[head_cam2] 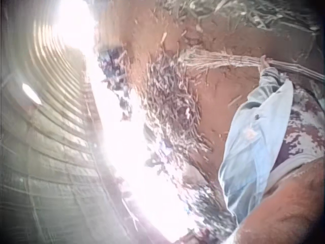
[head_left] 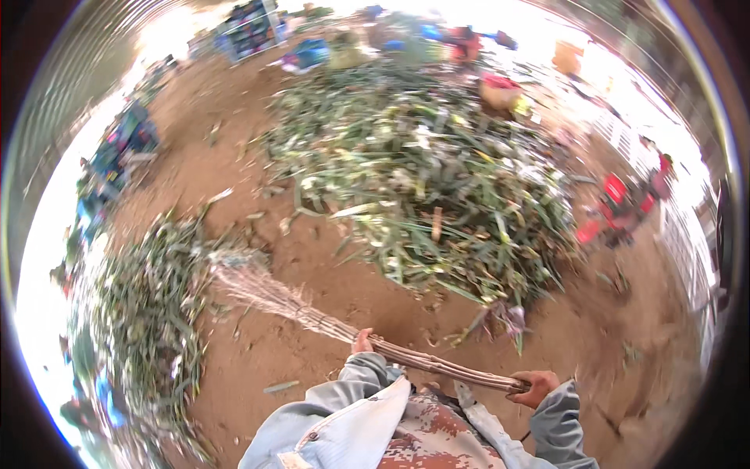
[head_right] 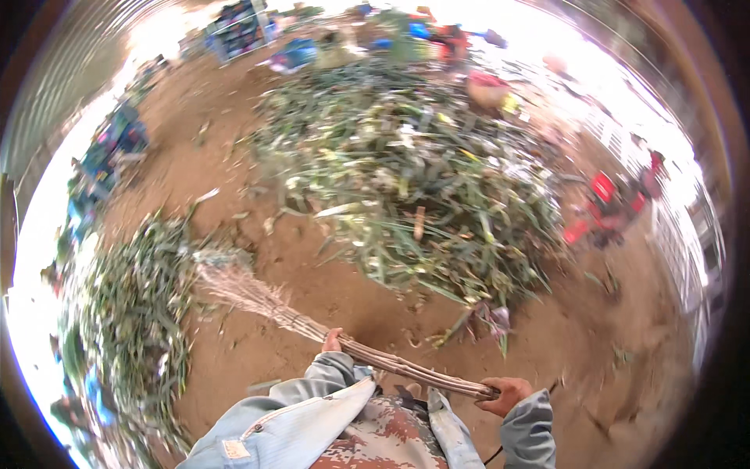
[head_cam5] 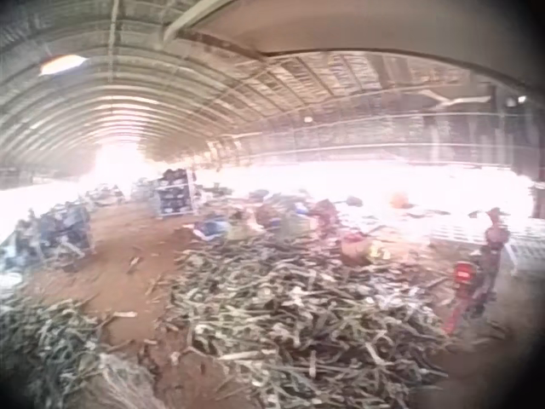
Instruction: The recorder is sweeping agricultural debris (leek or scallion leaves) into piles on a dirt floor inside a large shed.
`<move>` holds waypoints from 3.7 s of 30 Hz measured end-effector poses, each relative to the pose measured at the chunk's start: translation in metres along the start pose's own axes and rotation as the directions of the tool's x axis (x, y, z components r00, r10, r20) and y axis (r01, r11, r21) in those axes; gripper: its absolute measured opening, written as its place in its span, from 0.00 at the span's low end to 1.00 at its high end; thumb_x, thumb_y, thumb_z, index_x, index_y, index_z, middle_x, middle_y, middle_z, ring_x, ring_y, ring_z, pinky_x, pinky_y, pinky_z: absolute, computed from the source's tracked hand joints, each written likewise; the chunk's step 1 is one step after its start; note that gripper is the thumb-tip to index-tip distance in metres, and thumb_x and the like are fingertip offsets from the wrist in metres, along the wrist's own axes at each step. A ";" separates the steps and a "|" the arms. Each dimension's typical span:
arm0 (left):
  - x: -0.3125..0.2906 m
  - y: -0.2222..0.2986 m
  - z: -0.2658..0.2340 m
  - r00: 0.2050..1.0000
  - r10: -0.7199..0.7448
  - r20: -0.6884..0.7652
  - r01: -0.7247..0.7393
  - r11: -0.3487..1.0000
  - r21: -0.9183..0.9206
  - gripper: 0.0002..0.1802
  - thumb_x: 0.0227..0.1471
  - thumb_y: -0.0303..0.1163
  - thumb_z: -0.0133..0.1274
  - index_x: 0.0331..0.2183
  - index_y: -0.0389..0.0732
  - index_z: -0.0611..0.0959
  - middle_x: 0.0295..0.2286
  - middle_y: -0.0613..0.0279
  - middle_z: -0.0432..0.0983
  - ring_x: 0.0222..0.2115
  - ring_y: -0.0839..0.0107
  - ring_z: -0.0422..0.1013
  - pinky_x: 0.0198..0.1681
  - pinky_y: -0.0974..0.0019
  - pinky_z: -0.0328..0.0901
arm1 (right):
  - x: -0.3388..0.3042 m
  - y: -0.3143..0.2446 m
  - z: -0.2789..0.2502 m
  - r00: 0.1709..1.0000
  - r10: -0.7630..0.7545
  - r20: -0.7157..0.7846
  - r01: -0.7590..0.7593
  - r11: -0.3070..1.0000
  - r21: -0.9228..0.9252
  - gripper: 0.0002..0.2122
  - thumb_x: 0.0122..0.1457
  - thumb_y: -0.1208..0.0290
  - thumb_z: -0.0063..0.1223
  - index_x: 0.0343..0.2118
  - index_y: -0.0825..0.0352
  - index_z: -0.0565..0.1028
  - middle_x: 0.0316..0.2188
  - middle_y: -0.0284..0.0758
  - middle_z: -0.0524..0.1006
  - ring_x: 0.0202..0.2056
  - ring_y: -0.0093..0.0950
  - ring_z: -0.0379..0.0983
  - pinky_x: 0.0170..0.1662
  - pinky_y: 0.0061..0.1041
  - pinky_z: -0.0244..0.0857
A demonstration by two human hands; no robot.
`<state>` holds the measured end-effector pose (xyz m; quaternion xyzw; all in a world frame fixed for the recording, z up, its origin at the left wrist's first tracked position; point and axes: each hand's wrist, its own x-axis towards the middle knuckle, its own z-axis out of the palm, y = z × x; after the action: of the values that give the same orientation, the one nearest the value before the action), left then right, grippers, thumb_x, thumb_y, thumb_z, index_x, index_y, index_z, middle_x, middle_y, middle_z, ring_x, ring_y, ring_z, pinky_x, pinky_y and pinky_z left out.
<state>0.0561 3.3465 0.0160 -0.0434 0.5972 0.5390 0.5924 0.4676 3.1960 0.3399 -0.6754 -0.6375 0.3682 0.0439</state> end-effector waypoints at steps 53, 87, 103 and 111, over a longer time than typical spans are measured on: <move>0.534 0.504 0.314 0.976 0.109 -0.188 -0.054 0.960 0.276 0.25 0.40 0.47 0.63 0.31 0.33 0.85 0.28 0.52 0.83 0.31 0.60 0.77 0.38 0.57 0.69 | 0.706 -0.456 -0.208 0.989 -0.038 0.142 0.035 0.999 0.025 0.23 0.48 0.70 0.66 0.49 0.69 0.78 0.39 0.41 0.82 0.40 0.31 0.80 0.46 0.30 0.72; 0.880 0.951 0.423 0.938 0.133 -0.321 -0.048 0.964 0.260 0.28 0.40 0.40 0.69 0.35 0.24 0.82 0.30 0.51 0.81 0.31 0.63 0.77 0.36 0.59 0.70 | 1.143 -0.714 -0.161 0.934 0.007 0.357 -0.063 0.987 0.145 0.27 0.47 0.60 0.68 0.52 0.64 0.79 0.37 0.46 0.83 0.39 0.32 0.82 0.45 0.30 0.72; 1.154 1.177 0.489 0.947 0.120 -0.299 -0.040 0.965 0.260 0.18 0.44 0.37 0.68 0.31 0.34 0.81 0.22 0.56 0.78 0.19 0.61 0.75 0.23 0.56 0.71 | 1.437 -0.939 -0.080 0.895 0.027 0.445 -0.228 0.885 0.405 0.27 0.59 0.67 0.65 0.61 0.67 0.71 0.52 0.42 0.78 0.54 0.29 0.73 0.57 0.27 0.66; 1.247 1.258 0.571 0.983 0.169 -0.072 -0.132 0.924 0.358 0.45 0.34 0.49 0.74 0.41 0.18 0.76 0.33 0.44 0.80 0.33 0.60 0.78 0.35 0.57 0.72 | 1.589 -1.109 -0.089 0.905 0.122 0.408 -0.218 0.956 0.197 0.27 0.58 0.64 0.64 0.59 0.69 0.72 0.50 0.42 0.79 0.51 0.28 0.74 0.55 0.27 0.66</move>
<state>-0.8018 4.9974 -0.0179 0.0819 0.7150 0.4643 0.5162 -0.5354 4.8551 0.2889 -0.6311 -0.5230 0.5717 -0.0364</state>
